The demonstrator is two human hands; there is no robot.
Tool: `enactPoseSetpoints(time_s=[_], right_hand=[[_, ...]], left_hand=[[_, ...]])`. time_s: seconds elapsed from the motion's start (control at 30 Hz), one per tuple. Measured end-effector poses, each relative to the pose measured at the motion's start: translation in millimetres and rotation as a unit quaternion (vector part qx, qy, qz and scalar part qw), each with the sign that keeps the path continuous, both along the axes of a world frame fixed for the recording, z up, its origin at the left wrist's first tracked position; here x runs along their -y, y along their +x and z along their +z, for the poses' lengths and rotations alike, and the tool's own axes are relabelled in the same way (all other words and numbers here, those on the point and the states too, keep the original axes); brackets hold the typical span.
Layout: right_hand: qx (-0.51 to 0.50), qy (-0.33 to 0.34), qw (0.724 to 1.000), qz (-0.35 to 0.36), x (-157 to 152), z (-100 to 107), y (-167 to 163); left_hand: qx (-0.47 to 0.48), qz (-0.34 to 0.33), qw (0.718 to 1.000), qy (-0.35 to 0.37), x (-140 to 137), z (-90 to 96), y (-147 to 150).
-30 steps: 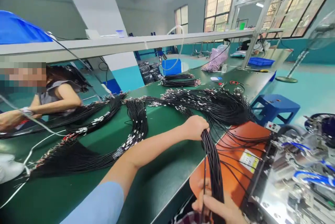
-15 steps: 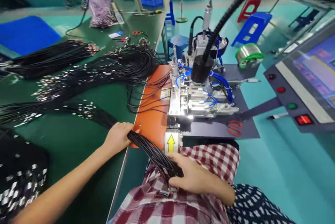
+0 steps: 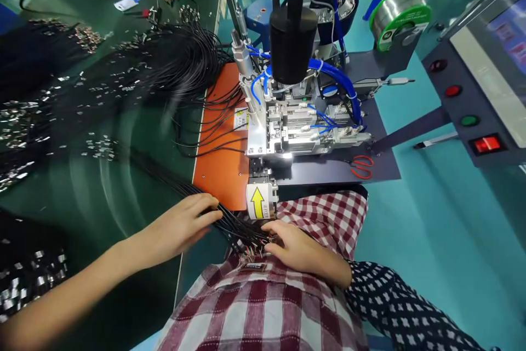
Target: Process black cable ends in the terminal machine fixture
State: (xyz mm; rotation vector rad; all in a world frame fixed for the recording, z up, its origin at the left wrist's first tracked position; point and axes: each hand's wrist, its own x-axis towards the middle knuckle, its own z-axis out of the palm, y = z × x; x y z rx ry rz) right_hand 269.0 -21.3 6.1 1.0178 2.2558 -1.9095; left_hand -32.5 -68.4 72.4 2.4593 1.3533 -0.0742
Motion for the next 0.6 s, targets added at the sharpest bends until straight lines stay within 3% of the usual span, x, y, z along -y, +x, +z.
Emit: enactPoseSetpoints(time_s=[0.1, 0.2, 0.33, 0.5, 0.6], right_hand=[[0.009, -0.008, 1.000, 0.012, -6.9, 9.1, -1.7], [0.011, -0.012, 1.000, 0.019, -10.4, 13.4, -2.2], [0.020, 0.026, 0.998, 0.054, -11.4, 11.7, 1.7], [0.029, 0.066, 0.993, 0.094, -15.9, 15.7, 10.1], [0.032, 0.081, 0.991, 0.099, -22.7, 25.4, 11.7]], left_hand=[[-0.033, -0.052, 0.998, 0.026, -1.7, -1.9, 7.4], [-0.018, -0.059, 0.998, 0.018, -4.2, 1.7, 4.6], [0.009, 0.008, 1.000, 0.006, -9.8, 9.3, -7.4], [-0.120, 0.141, 0.982, 0.035, -20.9, 5.5, -45.3], [-0.140, 0.162, 0.977, -0.001, -26.8, 4.5, -71.8]])
